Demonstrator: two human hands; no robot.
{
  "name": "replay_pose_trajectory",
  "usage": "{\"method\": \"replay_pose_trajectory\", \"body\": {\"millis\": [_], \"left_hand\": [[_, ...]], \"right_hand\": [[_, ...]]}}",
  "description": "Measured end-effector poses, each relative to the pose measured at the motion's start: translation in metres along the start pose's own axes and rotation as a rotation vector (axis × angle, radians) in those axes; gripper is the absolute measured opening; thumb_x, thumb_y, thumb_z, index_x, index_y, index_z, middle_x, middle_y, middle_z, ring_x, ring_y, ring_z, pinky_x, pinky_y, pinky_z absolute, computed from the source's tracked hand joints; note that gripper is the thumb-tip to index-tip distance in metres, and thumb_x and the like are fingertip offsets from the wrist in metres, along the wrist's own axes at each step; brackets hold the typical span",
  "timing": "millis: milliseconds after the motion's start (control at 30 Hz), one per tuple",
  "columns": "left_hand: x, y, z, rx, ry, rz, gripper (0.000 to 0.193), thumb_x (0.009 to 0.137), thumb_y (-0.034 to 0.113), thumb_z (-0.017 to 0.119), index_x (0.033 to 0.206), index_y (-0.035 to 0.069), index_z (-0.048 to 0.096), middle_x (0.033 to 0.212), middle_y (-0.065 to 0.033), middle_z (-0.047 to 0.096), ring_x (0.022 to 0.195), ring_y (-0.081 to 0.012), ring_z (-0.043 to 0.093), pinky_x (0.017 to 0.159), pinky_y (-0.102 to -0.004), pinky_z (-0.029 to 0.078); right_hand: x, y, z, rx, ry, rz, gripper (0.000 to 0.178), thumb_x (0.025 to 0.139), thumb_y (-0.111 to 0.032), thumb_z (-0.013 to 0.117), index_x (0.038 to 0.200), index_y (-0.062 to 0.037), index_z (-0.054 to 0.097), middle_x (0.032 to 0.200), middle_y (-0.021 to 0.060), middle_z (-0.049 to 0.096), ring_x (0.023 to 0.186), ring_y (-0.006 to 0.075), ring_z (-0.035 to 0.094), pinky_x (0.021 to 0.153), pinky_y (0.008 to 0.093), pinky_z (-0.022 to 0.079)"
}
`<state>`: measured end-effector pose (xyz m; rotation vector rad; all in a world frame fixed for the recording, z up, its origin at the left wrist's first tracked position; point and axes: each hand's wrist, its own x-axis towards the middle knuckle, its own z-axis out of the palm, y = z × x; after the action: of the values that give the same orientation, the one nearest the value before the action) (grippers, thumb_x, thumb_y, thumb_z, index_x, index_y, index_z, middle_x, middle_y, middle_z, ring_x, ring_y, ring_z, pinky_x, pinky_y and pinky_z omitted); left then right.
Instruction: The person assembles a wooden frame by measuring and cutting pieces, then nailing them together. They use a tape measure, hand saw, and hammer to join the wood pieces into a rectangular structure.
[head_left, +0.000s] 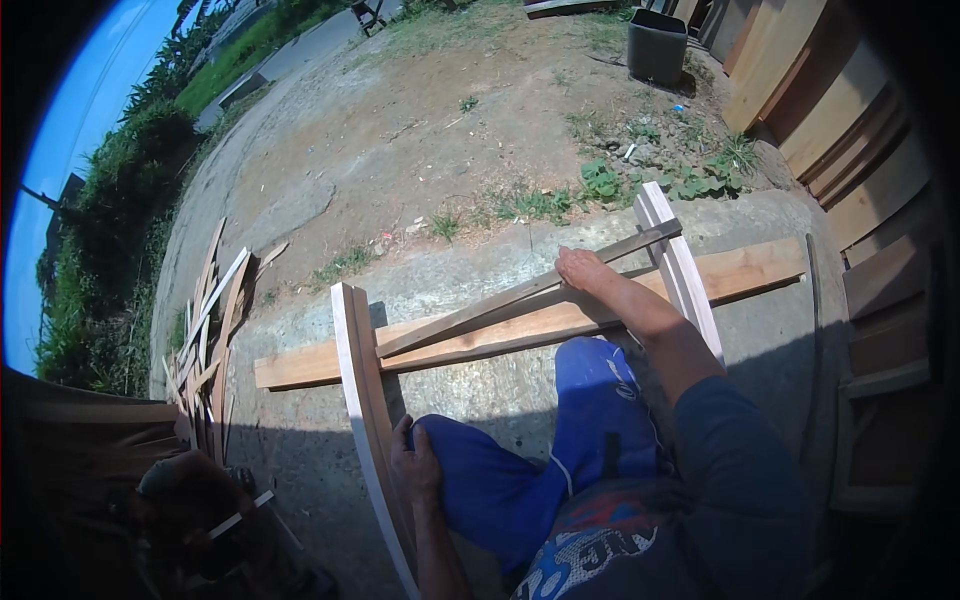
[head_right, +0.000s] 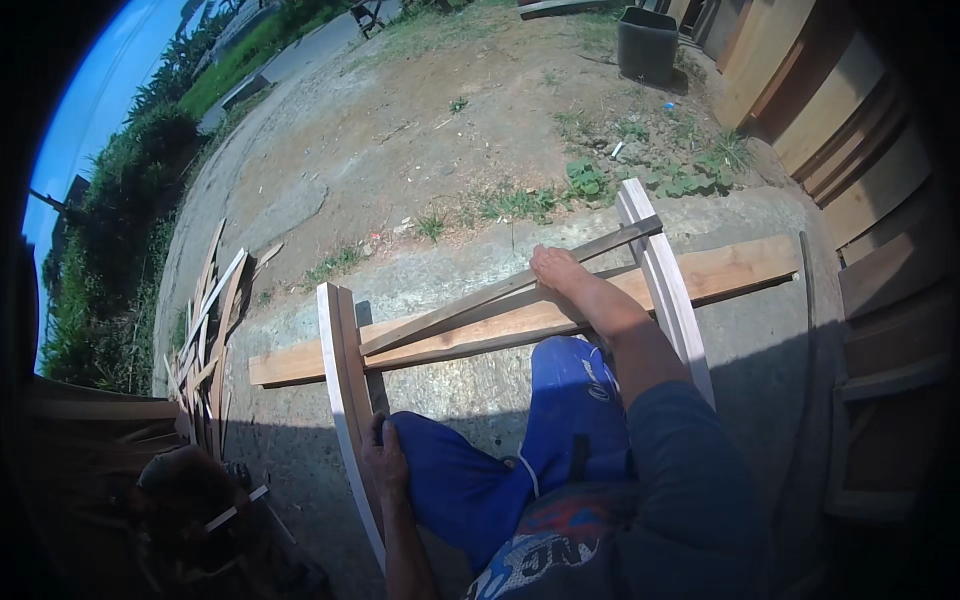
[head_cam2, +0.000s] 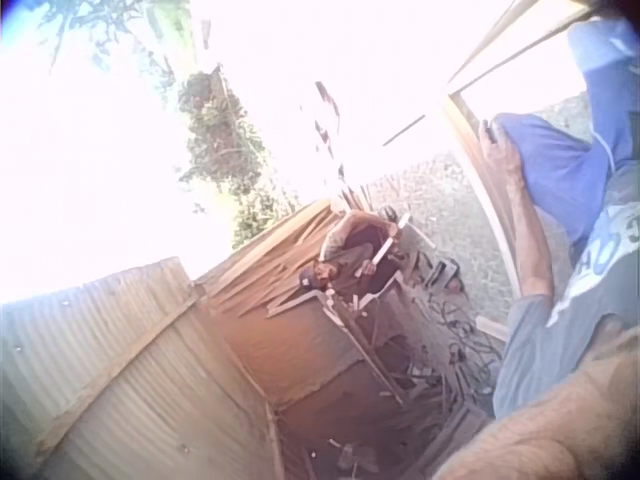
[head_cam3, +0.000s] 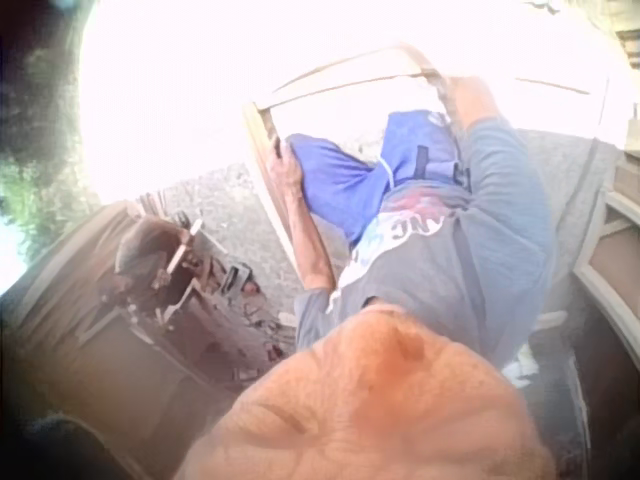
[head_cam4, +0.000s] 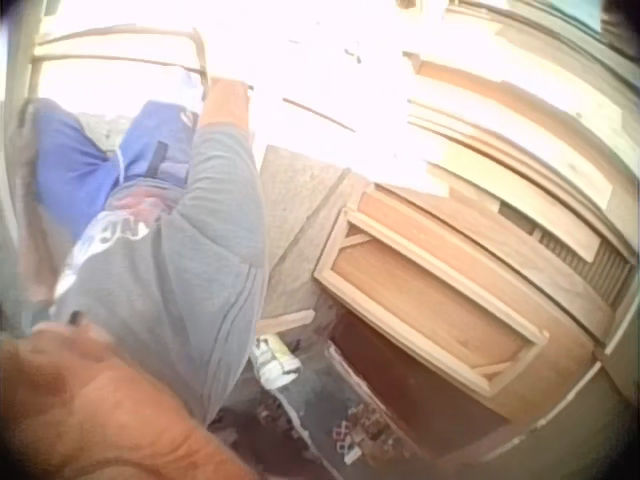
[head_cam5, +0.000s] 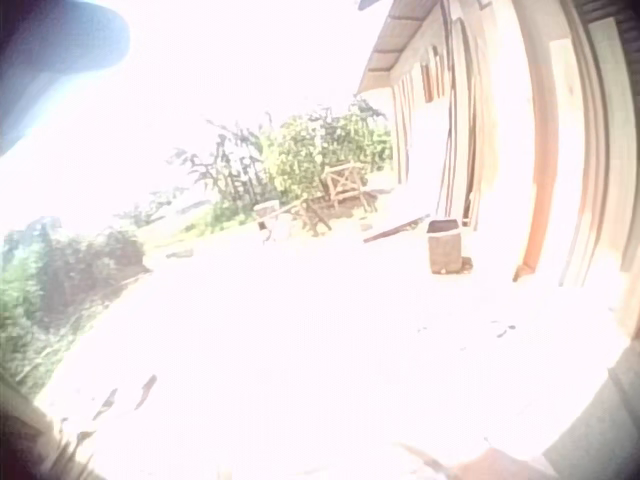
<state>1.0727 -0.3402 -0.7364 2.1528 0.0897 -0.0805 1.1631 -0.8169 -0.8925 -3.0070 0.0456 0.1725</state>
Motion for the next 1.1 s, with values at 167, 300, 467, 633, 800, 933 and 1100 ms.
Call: {"method": "replay_pose_trajectory", "body": {"millis": [167, 300, 467, 633, 800, 933, 1100], "left_hand": [[-0.008, -0.065, -0.002, -0.257, 0.262, -0.085, 0.043, 0.106, 0.024, 0.052, 0.135, -0.007, 0.059, 0.13, -0.0199, 0.066, 0.121, -0.0272, 0.062, 0.103, -0.0371, 0.048], [-0.065, -0.147, -0.016, -0.303, 0.19, -0.481, 0.04, 0.106, 0.027, 0.053, 0.126, -0.007, 0.063, 0.116, -0.0143, 0.07, 0.104, -0.0224, 0.066, 0.094, -0.0332, 0.052], [-0.089, -0.117, -0.018, -0.923, 0.433, -0.554, 0.043, 0.109, 0.038, 0.05, 0.128, 0.0, 0.06, 0.123, -0.0119, 0.067, 0.111, -0.0221, 0.065, 0.094, -0.037, 0.053], [-0.07, -0.034, -0.01, -1.69, 0.31, -0.294, 0.051, 0.109, 0.048, 0.041, 0.124, 0.004, 0.06, 0.117, -0.0114, 0.066, 0.113, -0.025, 0.062, 0.101, -0.0418, 0.049], [-0.098, -0.074, -0.004, -1.983, 0.378, -0.287, 0.053, 0.11, 0.05, 0.034, 0.124, 0.006, 0.06, 0.118, -0.0141, 0.066, 0.113, -0.025, 0.061, 0.102, -0.0428, 0.049], [-0.184, -0.183, 0.006, -1.157, 0.585, -0.864, 0.036, 0.108, 0.041, 0.047, 0.106, 0.01, 0.065, 0.081, 0.0021, 0.062, 0.061, -0.01, 0.056, 0.056, -0.0252, 0.044], [-0.357, -0.308, 0.063, -0.07, 0.485, -1.484, 0.069, 0.094, 0.055, 0.06, 0.133, -0.003, 0.06, 0.14, -0.0251, 0.059, 0.131, -0.0423, 0.056, 0.108, -0.0479, 0.045]], "right_hand": [[0.016, 0.001, -0.004, -0.067, -0.104, -0.062, 0.038, 0.083, -0.032, 0.08, 0.102, -0.0007, 0.067, 0.111, 0.0208, 0.064, 0.104, 0.0397, 0.068, 0.087, 0.0472, 0.058], [0.009, 0.0, -0.028, 0.237, 0.003, -0.007, 0.066, 0.093, -0.052, 0.064, 0.136, -0.0022, 0.054, 0.11, 0.0238, 0.065, 0.107, 0.0442, 0.066, 0.092, 0.0536, 0.052], [-0.005, -0.174, -0.082, 1.011, -0.341, -0.08, 0.037, 0.102, -0.011, 0.054, 0.137, 0.0008, 0.057, 0.107, 0.0093, 0.067, 0.087, 0.0111, 0.06, 0.077, 0.0281, 0.052], [-0.097, -0.377, -0.15, 0.656, -0.285, -0.9, 0.046, 0.095, 0.0, 0.051, 0.14, -0.0083, 0.057, 0.115, 0.0163, 0.072, 0.097, 0.0311, 0.073, 0.082, 0.0407, 0.058], [-0.159, -0.43, -0.085, 0.39, -0.067, -1.17, 0.062, 0.091, -0.008, 0.058, 0.151, -0.006, 0.042, 0.136, 0.0223, 0.06, 0.122, 0.04, 0.061, 0.104, 0.0445, 0.047], [-0.171, -0.414, -0.116, 0.452, -0.198, -1.154, 0.062, 0.09, -0.008, 0.065, 0.149, -0.0053, 0.045, 0.139, 0.0217, 0.058, 0.127, 0.0394, 0.057, 0.108, 0.0447, 0.045], [-0.148, -0.358, -0.169, 0.669, -0.212, -0.941, 0.058, 0.091, -0.007, 0.07, 0.146, -0.0062, 0.05, 0.135, 0.0212, 0.06, 0.123, 0.0382, 0.06, 0.103, 0.0454, 0.05]]}}
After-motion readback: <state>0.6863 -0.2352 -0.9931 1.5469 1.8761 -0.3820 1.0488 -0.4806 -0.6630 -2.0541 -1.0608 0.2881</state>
